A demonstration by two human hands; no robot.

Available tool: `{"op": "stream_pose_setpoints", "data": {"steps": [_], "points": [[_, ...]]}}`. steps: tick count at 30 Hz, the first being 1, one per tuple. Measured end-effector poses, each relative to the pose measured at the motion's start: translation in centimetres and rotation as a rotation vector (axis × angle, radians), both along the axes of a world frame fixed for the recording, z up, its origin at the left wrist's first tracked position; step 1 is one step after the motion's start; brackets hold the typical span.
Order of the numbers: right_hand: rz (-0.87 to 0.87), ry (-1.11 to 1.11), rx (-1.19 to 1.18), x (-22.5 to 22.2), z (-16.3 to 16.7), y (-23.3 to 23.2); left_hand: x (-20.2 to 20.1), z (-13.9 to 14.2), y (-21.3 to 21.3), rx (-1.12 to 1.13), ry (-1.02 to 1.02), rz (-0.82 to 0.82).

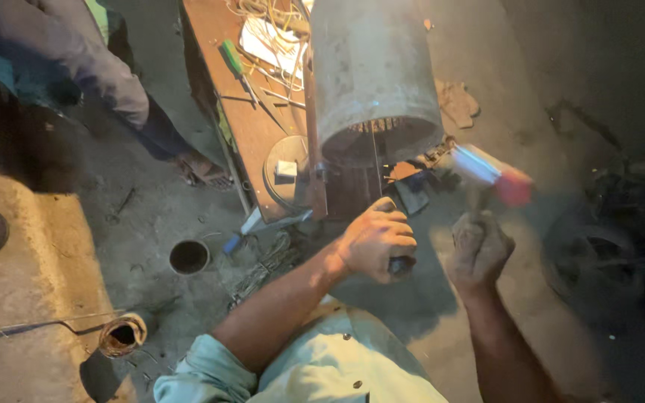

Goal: The person uses a hammer to repeatedly strike a metal rod held against a cylindrical metal object mounted on a workbench. The person continues hammering the rod throughout the clip.

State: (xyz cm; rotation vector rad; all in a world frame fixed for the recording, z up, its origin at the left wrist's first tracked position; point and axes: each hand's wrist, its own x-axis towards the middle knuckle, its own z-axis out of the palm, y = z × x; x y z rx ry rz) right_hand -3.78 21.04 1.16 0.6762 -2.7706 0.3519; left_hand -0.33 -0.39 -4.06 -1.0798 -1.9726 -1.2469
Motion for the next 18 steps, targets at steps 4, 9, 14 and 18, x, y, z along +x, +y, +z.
{"op": "stream_pose_setpoints", "data": {"steps": [4,9,14,18], "points": [[-0.026,-0.030,0.168,0.5,-0.5,0.3,0.5,-0.5,-0.1,-0.038,0.052,0.068],[-0.029,-0.002,-0.144,1.2,-0.1,1.1,-0.1,-0.3,-0.3,-0.011,0.030,0.000],[0.052,0.180,0.247,0.2,0.4,-0.3,0.7,0.4,-0.6,-0.036,0.027,0.003],[0.021,0.110,0.137,1.4,2.6,-0.8,1.0,2.4,-1.5,0.134,-0.023,-0.016]]}}
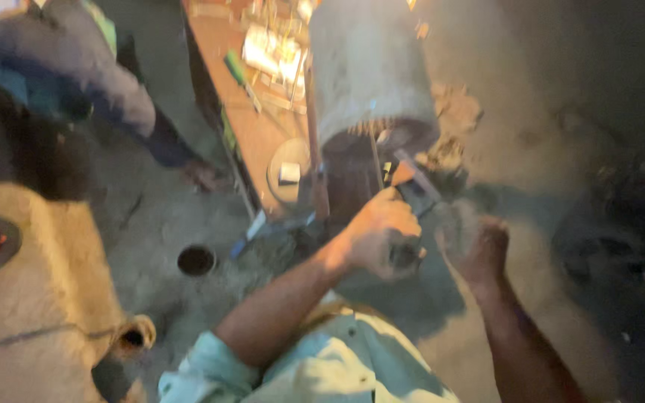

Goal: The person uses a hammer to repeatedly strike a metal rod held against a cylindrical metal object mounted on a workbench. The person continues hammering the rod throughout the clip.

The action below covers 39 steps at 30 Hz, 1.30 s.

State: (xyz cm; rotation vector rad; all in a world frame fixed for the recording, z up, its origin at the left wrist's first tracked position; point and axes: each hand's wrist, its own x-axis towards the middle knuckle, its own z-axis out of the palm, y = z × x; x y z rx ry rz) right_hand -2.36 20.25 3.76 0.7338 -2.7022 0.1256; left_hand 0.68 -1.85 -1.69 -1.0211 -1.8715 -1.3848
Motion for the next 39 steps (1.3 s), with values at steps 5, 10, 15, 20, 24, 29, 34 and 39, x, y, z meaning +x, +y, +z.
{"op": "stream_pose_setpoints", "data": {"steps": [5,10,15,20,24,29,34,39], "points": [[0.072,0.079,-0.347,0.5,0.4,-0.3,-1.1,1.4,-0.3,0.081,-0.058,-0.014],[-0.096,-0.067,0.010,-1.9,-2.5,-1.0,-0.1,-1.0,0.4,-0.031,-0.014,0.049],[0.137,0.103,-0.087,-1.4,-1.9,0.7,0.0,-2.1,0.6,-0.122,0.010,0.033],[-0.103,-0.102,-0.405,-0.4,-1.6,1.3,-1.3,0.0,-0.2,0.145,-0.073,0.033],[-0.035,-0.087,-0.494,0.9,-2.9,1.9,-1.5,0.5,-0.2,0.183,-0.109,0.063],[-0.087,-0.138,-0.468,2.3,-4.2,2.4,0.2,-1.1,0.6,-0.276,0.062,0.106],[0.079,-0.028,-0.479,2.1,-4.3,2.3,-0.6,1.6,-0.6,0.000,-0.040,0.040],[0.027,0.185,-0.054,1.3,-4.1,3.5,-2.4,6.5,-3.3,0.364,-0.436,-0.093]]}}
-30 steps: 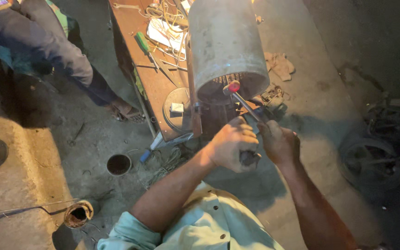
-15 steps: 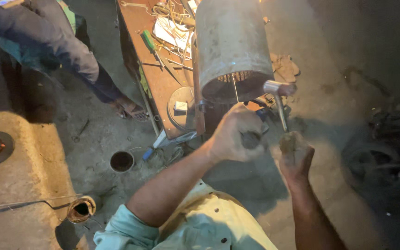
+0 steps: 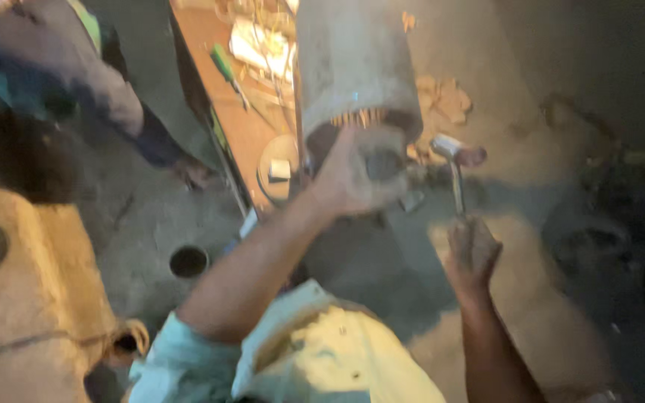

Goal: The person uses a hammer to repeatedly strike a metal rod held against a cylindrical metal object mounted on a workbench. The person continues hammering the rod throughout the clip.

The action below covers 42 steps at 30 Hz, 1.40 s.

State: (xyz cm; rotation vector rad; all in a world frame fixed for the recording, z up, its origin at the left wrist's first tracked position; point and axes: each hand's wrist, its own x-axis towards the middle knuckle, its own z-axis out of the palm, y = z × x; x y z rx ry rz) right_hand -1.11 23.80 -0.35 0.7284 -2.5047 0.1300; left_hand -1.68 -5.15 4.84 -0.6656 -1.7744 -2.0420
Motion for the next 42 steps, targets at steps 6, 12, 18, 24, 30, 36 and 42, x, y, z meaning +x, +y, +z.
{"op": "stream_pose_setpoints", "data": {"steps": [6,12,18,24,30,36,42], "points": [[-0.081,-0.347,-0.733,1.1,-1.0,0.9,2.9,-4.8,2.2,-0.643,0.483,0.118],[-0.167,-0.335,-0.622,1.4,-0.1,-0.8,2.0,-8.6,3.8,-0.791,0.675,0.221],[-0.084,-0.455,-0.936,1.5,-0.7,-1.0,0.9,-5.2,5.0,-0.790,0.461,0.112],[-0.169,-0.421,-0.908,2.5,-1.3,-0.1,1.4,-5.3,2.5,-0.624,0.365,0.093],[-0.155,-0.529,-1.153,3.1,-2.0,-0.1,1.9,-8.1,3.5,-0.871,0.632,0.133],[-0.193,-0.457,-1.007,3.1,-2.5,1.0,3.1,-4.9,2.6,-0.512,0.508,0.105],[-0.214,-0.534,-1.024,2.1,-2.6,0.8,9.4,0.5,4.2,-0.515,0.723,0.060]]}}
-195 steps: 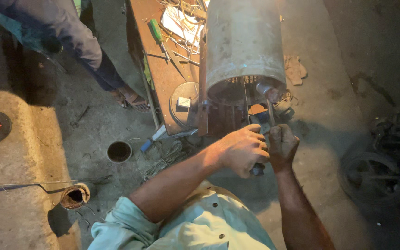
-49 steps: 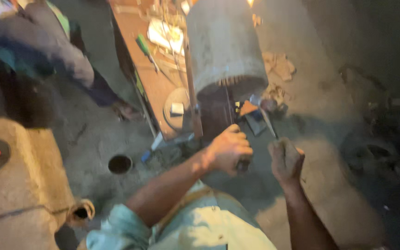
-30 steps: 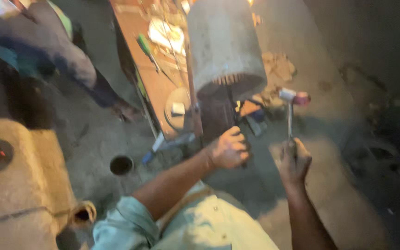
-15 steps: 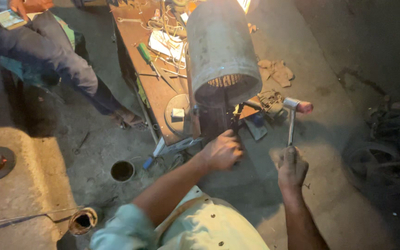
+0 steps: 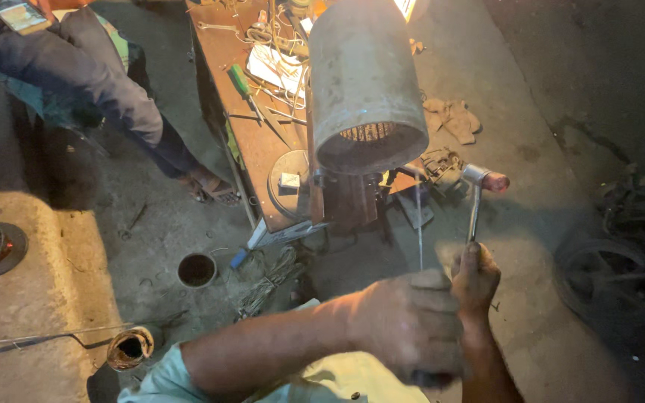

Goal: The person uses a hammer to repeatedly strike a metal rod held against a cylindrical metal object mounted on a workbench. The person continues hammering the rod throughout the clip.

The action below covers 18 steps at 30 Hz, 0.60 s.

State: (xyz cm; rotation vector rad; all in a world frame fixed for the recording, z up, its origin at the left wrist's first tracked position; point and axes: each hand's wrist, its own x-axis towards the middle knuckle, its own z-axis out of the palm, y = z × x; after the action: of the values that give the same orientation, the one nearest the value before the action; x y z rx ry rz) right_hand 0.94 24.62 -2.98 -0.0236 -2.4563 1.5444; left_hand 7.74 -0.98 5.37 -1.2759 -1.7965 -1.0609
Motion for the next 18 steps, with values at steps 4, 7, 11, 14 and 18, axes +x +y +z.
{"op": "stream_pose_setpoints", "data": {"steps": [4,7,11,14,18], "points": [[0.028,0.099,0.065,-0.3,0.1,-0.8,-2.8,-1.7,-1.0,-0.047,0.048,0.075],[0.102,0.146,0.211,-0.5,0.1,-1.5,-5.0,-3.7,-1.9,-0.089,-0.045,0.043],[0.187,0.205,0.317,-0.9,-0.1,-2.4,-6.8,-4.9,-2.5,-0.042,-0.048,0.033],[0.184,0.143,0.295,-1.1,-0.1,-3.0,-7.2,-5.4,-2.5,-0.067,-0.068,0.009],[0.201,0.155,0.292,-1.4,0.0,-3.4,-7.5,-6.1,-2.2,-0.123,-0.054,-0.004]]}}
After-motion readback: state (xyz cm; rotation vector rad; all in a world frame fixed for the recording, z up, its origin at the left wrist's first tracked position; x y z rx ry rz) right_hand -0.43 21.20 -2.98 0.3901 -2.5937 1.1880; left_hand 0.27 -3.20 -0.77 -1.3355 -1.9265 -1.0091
